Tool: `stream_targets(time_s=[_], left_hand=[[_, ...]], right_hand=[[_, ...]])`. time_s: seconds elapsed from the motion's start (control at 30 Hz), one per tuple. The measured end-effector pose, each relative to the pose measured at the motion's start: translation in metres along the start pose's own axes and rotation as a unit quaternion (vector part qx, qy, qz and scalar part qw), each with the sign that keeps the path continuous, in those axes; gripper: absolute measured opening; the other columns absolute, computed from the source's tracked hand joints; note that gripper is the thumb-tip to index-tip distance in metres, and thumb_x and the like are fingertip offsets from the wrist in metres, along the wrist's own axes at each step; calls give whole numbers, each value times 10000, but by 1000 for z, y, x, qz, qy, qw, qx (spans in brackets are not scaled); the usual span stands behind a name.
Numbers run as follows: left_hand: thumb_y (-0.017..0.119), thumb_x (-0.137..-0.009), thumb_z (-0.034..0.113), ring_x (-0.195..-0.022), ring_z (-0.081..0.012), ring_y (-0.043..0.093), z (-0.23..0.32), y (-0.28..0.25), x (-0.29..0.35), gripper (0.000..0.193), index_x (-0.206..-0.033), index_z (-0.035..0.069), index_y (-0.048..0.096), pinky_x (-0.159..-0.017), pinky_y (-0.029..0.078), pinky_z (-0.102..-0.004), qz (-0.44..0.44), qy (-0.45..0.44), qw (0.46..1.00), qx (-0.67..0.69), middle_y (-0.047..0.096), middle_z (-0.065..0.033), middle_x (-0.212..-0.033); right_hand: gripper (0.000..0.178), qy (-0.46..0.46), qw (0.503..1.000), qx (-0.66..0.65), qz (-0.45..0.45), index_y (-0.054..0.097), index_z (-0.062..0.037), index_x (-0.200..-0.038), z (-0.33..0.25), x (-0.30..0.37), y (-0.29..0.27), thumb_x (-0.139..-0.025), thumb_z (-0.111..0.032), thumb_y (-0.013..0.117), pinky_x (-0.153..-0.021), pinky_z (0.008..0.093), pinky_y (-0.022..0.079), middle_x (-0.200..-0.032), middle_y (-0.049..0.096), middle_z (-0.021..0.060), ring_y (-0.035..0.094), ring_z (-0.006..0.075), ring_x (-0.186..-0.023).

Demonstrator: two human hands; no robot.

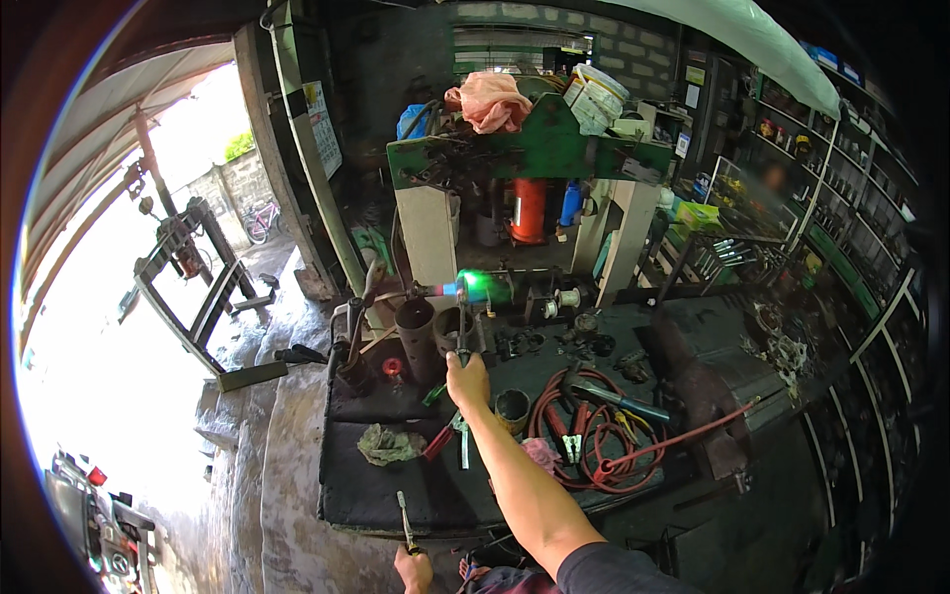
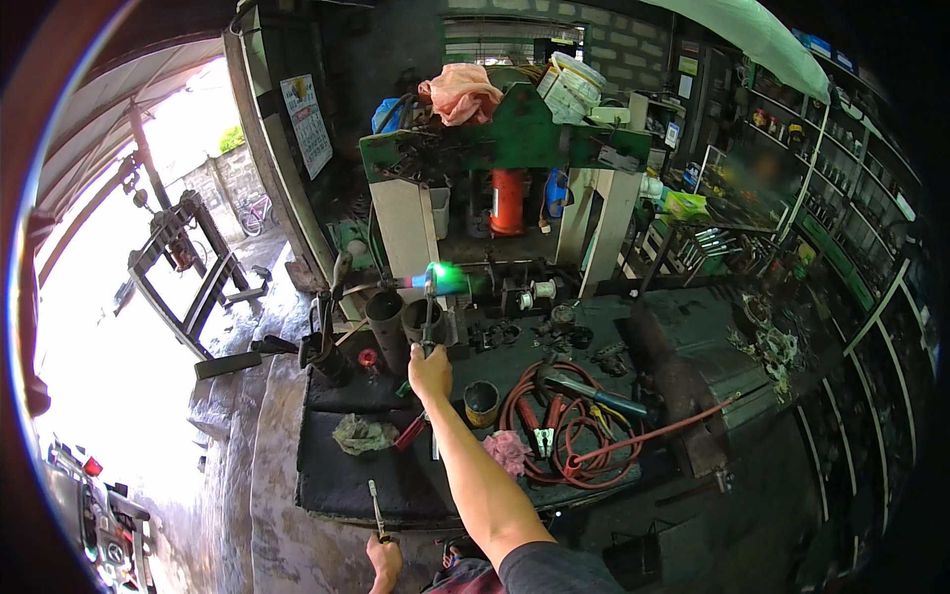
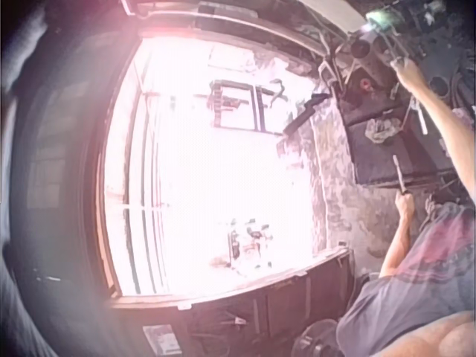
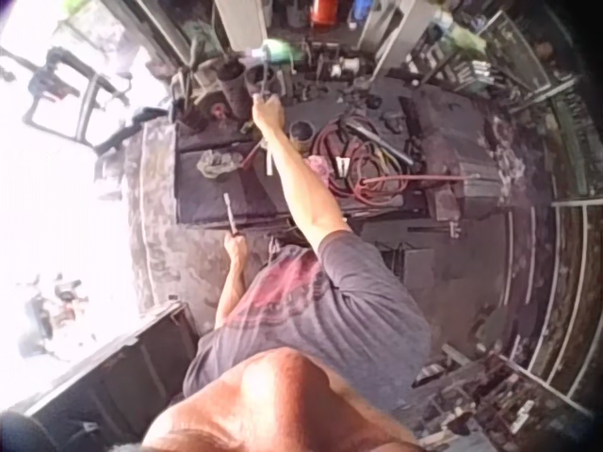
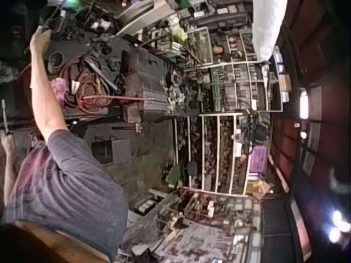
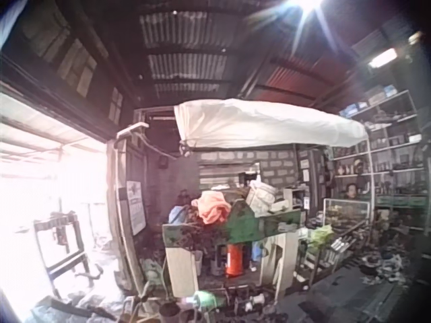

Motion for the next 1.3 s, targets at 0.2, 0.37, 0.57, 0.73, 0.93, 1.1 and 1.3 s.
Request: stream_targets(time_s=[0.2, 0.37, 0.57, 0.73, 0.93, 1.1, 1.3], left_hand=[[571, -804, 104, -714, -324, 605, 9, -2, 4, 208, -904, -72, 618, -707, 489, -446, -2, -10, 1000, -11, 655, -211, -756], [585, -806, 116, -777, -387, 663, 10, -3, 2, 239, -950, -65, 645, -756, 512, -462, -7, -13, 999, -40, 697, -255, -824], [578, -804, 113, -858, -432, 698, 10, -3, 2, 268, -984, -71, 654, -804, 525, -457, 0, -6, 999, -45, 716, -286, -883], [560, -798, 98, -883, -449, 699, 12, -4, 4, 284, -998, -80, 655, -829, 529, -457, -8, -25, 999, -36, 713, -297, -886], [558, -792, 101, -899, -447, 702, 23, -7, 5, 310, -1021, -78, 665, -850, 530, -457, -8, -23, 998, -55, 719, -297, -904], [552, -794, 93, -916, -438, 706, 34, -12, 12, 310, -1029, -71, 672, -866, 530, -450, -22, -35, 999, -35, 728, -286, -921], [545, -794, 82, -911, -425, 710, 40, -12, 12, 302, -1019, -73, 671, -860, 531, -442, -11, -17, 1000, -16, 726, -281, -908]], right_hand=[[565, -5, 1000, 11, -2, 581, 37, -1270, 3, -2, 2, -999, -459, 599, -1020, 549, 495, -1234, 681, 335, 647, 504, -1185], [561, -1, 1000, 2, 2, 595, 23, -1259, 2, -2, 1, -991, -469, 612, -1023, 551, 495, -1237, 685, 318, 645, 496, -1191], [520, 5, 1000, 6, 19, 631, 6, -1273, 16, -12, 9, -981, -424, 660, -941, 496, 520, -1163, 714, 254, 691, 427, -1096], [384, -42, 997, -49, 32, 608, -13, -1124, 47, -41, 32, -1002, -372, 661, -509, 405, 475, -742, 637, 103, 623, 238, -553], [366, -43, 994, -105, 6, 587, -28, -1090, 63, -55, 39, -1002, -377, 652, -551, 403, 398, -772, 565, 106, 546, 253, -628], [285, -6, 985, -170, -26, 545, -51, -982, 41, -34, 25, -1023, -317, 639, -354, 335, 336, -571, 469, 8, 463, 145, -393], [281, 38, 979, -188, -64, 551, -54, -981, 20, -12, 10, -1027, -320, 629, -360, 334, 343, -579, 466, 5, 464, 146, -401]])
Point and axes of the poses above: each hand's wrist, its own x-axis away from the middle knuckle, its own y-axis out of the palm, z = x × y, the point moved 4 cm from there along -x, towards the middle knuckle
